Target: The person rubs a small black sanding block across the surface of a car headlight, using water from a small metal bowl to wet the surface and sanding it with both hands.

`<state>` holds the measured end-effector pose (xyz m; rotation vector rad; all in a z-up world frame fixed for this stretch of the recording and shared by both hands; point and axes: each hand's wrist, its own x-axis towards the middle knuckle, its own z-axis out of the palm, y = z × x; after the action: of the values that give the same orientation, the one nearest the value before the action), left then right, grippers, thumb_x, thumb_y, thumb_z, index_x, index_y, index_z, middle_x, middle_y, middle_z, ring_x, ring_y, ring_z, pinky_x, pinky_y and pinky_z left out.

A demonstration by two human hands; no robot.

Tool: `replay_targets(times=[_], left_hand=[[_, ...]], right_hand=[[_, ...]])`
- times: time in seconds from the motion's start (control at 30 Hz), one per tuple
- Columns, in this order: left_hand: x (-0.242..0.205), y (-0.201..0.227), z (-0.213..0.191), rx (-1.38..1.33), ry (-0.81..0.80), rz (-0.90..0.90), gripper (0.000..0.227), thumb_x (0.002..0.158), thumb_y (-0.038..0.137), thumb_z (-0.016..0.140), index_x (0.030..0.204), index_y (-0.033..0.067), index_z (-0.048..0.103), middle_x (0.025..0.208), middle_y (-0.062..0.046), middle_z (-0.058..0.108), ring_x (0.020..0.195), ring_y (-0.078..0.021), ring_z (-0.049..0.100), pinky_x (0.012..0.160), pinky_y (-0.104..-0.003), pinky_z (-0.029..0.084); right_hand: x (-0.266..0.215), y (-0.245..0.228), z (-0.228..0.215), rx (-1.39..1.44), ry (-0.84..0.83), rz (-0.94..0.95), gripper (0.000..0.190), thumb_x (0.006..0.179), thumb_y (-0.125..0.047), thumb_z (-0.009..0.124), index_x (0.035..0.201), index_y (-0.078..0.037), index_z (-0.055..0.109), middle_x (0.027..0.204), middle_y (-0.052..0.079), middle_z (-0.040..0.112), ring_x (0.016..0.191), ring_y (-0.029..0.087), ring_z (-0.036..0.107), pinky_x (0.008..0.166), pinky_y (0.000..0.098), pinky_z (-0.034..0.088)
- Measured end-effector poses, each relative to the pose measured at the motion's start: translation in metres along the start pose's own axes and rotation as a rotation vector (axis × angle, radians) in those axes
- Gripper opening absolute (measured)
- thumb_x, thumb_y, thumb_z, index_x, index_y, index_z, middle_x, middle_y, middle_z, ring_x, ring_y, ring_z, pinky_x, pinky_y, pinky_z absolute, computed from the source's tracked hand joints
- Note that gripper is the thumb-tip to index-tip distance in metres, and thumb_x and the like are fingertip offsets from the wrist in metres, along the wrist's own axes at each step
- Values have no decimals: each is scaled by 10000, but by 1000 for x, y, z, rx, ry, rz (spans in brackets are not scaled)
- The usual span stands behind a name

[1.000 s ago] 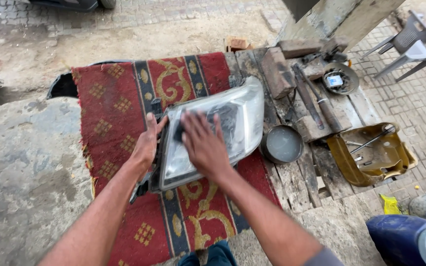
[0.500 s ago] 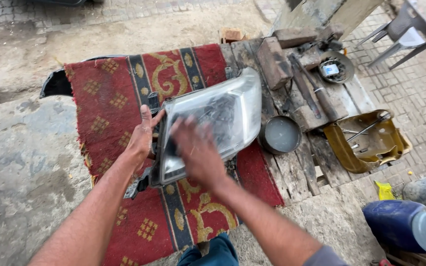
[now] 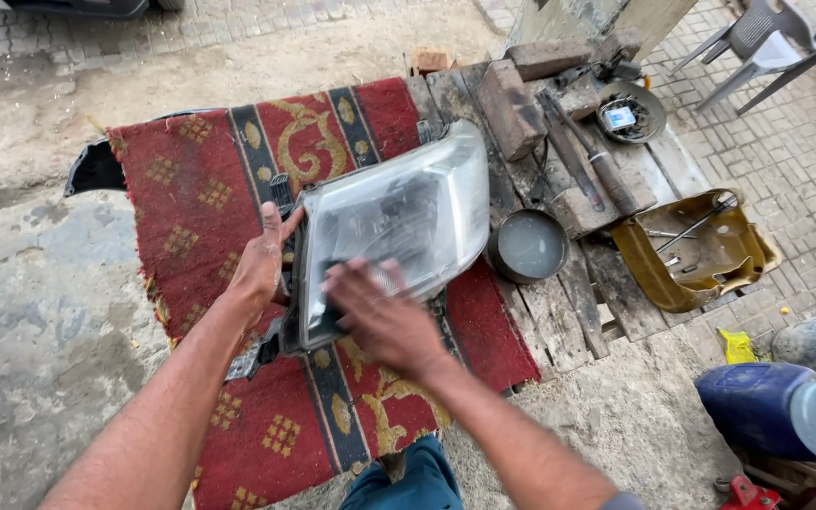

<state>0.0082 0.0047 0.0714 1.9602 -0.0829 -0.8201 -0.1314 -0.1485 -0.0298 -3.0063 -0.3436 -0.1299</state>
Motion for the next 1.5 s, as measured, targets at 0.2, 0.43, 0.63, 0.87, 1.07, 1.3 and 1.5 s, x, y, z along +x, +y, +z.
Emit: replay_targets(times=[0.2,0.43,0.63,0.87,1.07,1.3,1.5], left_hand=[[12,-12,6,34,33,-24,780,966,719,67,1529,337,449,1540,-305,428,1465,-492,344,1246,-598,255],[35,-40,5,-5,36,-38,802,956,799,92,1561,383,415,1506,-265,477,1193,-458,589,919,-552,590],[21,-35,3,-51,16,76,808,999,696,32,1611,255,319,1270,-381,559,967,-477,562,951,-652,544],[7,-20,9,-17,-31,130,803,1007,704,206,1617,187,279,1631,-239,285,1517,-508,168,1233,-723,163],[17,-22,16,10,49,90,832,945,754,437,1592,238,358,1587,-204,390,1481,-486,297,1227,-691,234],[10,-7,21,88,160,-19,991,725,785,749,1543,305,462,1514,-186,513,1406,-464,441,1200,-637,316],[32,-22,25,113,240,-87,908,661,754,833,1452,399,564,1398,-139,630,1302,-407,570,1129,-551,437]], right_hand=[[-23,39,6,-123,274,368,557,1115,-300,127,1665,-210,141,1735,-9,82,1583,219,48,1265,496,-32],[-14,17,4,-63,28,75,723,962,-228,435,1638,-280,186,1723,-73,120,1588,207,-15,1248,543,-118],[-12,-14,-15,-100,315,273,595,1051,-205,395,1637,-183,296,1719,6,195,1589,247,104,1279,546,69],[-24,62,20,-29,334,509,574,1092,-278,215,1659,-190,197,1720,30,164,1565,306,144,1259,521,84],[-19,20,0,51,269,300,575,1074,-399,253,1635,-277,218,1709,-30,174,1572,278,86,1255,502,25],[-8,86,-2,-6,389,680,541,1127,-370,312,1629,-169,315,1655,59,361,1471,342,365,1175,551,292],[-5,84,-47,434,218,712,691,1072,-505,182,1624,-94,245,1676,177,251,1524,413,230,1217,582,182]])
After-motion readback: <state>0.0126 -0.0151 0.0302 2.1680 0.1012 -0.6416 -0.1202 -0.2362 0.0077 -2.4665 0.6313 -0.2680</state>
